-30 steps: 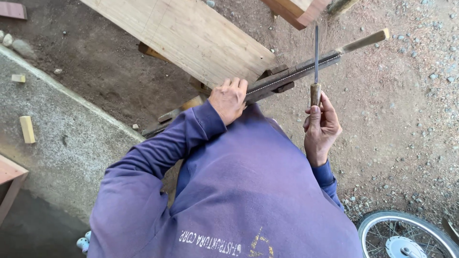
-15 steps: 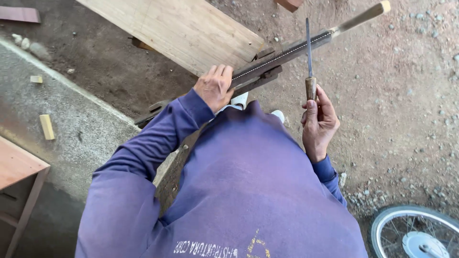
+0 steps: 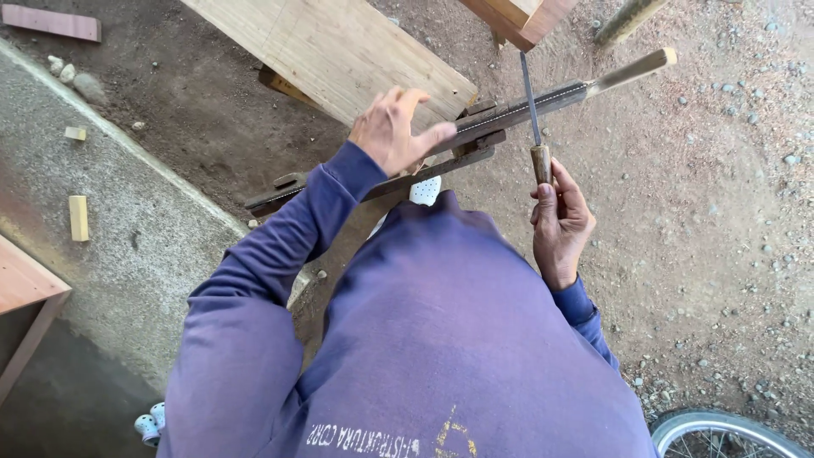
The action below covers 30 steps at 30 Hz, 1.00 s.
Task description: Sharpening a handsaw using a small metal file.
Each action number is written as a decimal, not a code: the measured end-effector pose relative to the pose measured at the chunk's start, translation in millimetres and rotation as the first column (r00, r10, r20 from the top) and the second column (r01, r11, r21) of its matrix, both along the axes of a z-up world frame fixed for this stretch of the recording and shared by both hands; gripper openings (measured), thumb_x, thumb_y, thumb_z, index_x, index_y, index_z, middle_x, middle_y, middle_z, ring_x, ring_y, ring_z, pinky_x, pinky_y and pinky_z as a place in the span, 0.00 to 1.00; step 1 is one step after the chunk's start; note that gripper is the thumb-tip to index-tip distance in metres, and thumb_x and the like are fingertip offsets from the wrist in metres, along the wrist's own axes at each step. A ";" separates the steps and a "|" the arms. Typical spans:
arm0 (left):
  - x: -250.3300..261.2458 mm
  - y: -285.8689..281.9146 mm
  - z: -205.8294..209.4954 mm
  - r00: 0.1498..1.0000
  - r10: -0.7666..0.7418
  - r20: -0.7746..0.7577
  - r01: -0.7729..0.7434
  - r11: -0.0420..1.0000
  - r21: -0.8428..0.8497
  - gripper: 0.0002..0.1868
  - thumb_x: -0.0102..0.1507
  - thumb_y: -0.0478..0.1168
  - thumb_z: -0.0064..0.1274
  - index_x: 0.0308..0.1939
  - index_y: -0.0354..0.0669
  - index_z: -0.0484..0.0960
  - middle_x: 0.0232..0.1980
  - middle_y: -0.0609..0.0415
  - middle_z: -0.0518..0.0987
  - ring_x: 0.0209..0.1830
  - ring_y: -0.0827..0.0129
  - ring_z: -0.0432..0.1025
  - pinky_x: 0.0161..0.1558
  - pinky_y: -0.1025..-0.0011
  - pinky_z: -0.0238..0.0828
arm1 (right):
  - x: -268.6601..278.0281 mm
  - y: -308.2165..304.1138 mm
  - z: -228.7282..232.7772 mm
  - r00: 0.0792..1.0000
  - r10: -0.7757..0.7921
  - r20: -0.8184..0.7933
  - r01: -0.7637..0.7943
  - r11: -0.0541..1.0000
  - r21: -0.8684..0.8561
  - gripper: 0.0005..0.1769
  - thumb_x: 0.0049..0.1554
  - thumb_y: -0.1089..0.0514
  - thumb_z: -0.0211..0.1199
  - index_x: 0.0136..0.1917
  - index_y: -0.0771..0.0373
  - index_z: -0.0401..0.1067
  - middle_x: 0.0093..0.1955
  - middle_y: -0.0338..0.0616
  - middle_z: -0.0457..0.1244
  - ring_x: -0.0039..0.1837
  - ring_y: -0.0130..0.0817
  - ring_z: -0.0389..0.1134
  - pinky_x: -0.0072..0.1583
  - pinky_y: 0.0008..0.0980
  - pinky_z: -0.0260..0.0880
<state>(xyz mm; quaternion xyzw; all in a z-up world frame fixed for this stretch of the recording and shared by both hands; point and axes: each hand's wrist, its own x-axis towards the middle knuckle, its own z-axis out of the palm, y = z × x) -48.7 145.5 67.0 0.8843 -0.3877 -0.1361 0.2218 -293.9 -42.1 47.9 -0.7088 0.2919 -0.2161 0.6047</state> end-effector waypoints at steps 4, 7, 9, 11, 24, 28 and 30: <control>19.1 -18.4 -11.6 0.996 0.018 -0.089 -0.035 0.980 -0.195 0.34 0.68 0.67 0.52 0.55 0.38 0.80 0.51 0.39 0.78 0.50 0.54 0.75 0.47 0.57 0.75 | -0.9 1.2 -5.2 1.000 -0.015 -0.012 0.015 1.000 -0.007 0.20 0.70 0.63 0.58 0.74 0.62 0.69 0.45 0.35 0.66 0.38 0.15 0.60 0.39 0.17 0.63; 25.6 -34.8 -9.5 0.976 -0.039 -0.215 -0.038 0.938 -0.344 0.28 0.72 0.62 0.46 0.51 0.40 0.83 0.43 0.49 0.80 0.43 0.65 0.77 0.46 0.62 0.78 | -4.3 7.5 -6.6 1.000 0.000 -0.006 0.000 1.000 -0.019 0.20 0.69 0.63 0.58 0.74 0.62 0.69 0.45 0.34 0.67 0.38 0.14 0.61 0.40 0.17 0.64; 29.5 -48.0 -9.6 0.888 0.012 -0.459 -0.168 0.939 -0.300 0.25 0.74 0.57 0.48 0.49 0.38 0.86 0.33 0.50 0.72 0.34 0.72 0.67 0.36 0.66 0.70 | -6.7 11.8 -8.5 0.999 0.040 -0.016 -0.040 0.999 0.006 0.20 0.69 0.62 0.61 0.74 0.60 0.70 0.44 0.33 0.67 0.39 0.15 0.60 0.41 0.18 0.63; 31.3 -60.9 -8.0 0.773 -0.026 -0.634 -0.215 0.929 -0.300 0.23 0.72 0.56 0.48 0.48 0.38 0.84 0.32 0.56 0.74 0.29 0.76 0.68 0.30 0.71 0.70 | -2.8 17.8 -4.8 0.997 0.049 -0.051 -0.049 0.999 -0.010 0.21 0.67 0.62 0.61 0.73 0.59 0.70 0.45 0.33 0.68 0.38 0.15 0.60 0.40 0.18 0.64; 27.1 -77.3 -43.2 0.635 -0.095 -0.767 -0.257 0.910 -0.326 0.08 0.64 0.39 0.59 0.41 0.36 0.86 0.30 0.58 0.83 0.25 0.81 0.74 0.25 0.79 0.72 | -13.3 39.6 -6.5 0.979 -0.053 -0.197 0.067 0.996 0.066 0.22 0.62 0.62 0.63 0.70 0.56 0.71 0.45 0.33 0.71 0.34 0.15 0.62 0.35 0.18 0.63; 27.9 -80.5 -48.2 0.662 -0.157 -0.733 -0.237 0.884 -0.403 0.07 0.63 0.38 0.62 0.40 0.37 0.87 0.32 0.57 0.84 0.26 0.81 0.74 0.30 0.79 0.76 | -20.5 44.0 4.2 0.961 -0.095 -0.261 0.125 0.987 0.099 0.22 0.64 0.62 0.64 0.71 0.55 0.73 0.44 0.34 0.70 0.36 0.13 0.60 0.37 0.17 0.62; 28.3 -82.0 -44.9 0.682 -0.141 -0.717 -0.215 0.899 -0.381 0.06 0.62 0.38 0.63 0.38 0.37 0.87 0.31 0.57 0.85 0.26 0.81 0.74 0.30 0.79 0.75 | -19.6 42.6 1.8 0.948 -0.108 -0.298 0.144 0.984 0.101 0.22 0.62 0.63 0.64 0.70 0.57 0.74 0.45 0.36 0.71 0.35 0.16 0.61 0.36 0.19 0.60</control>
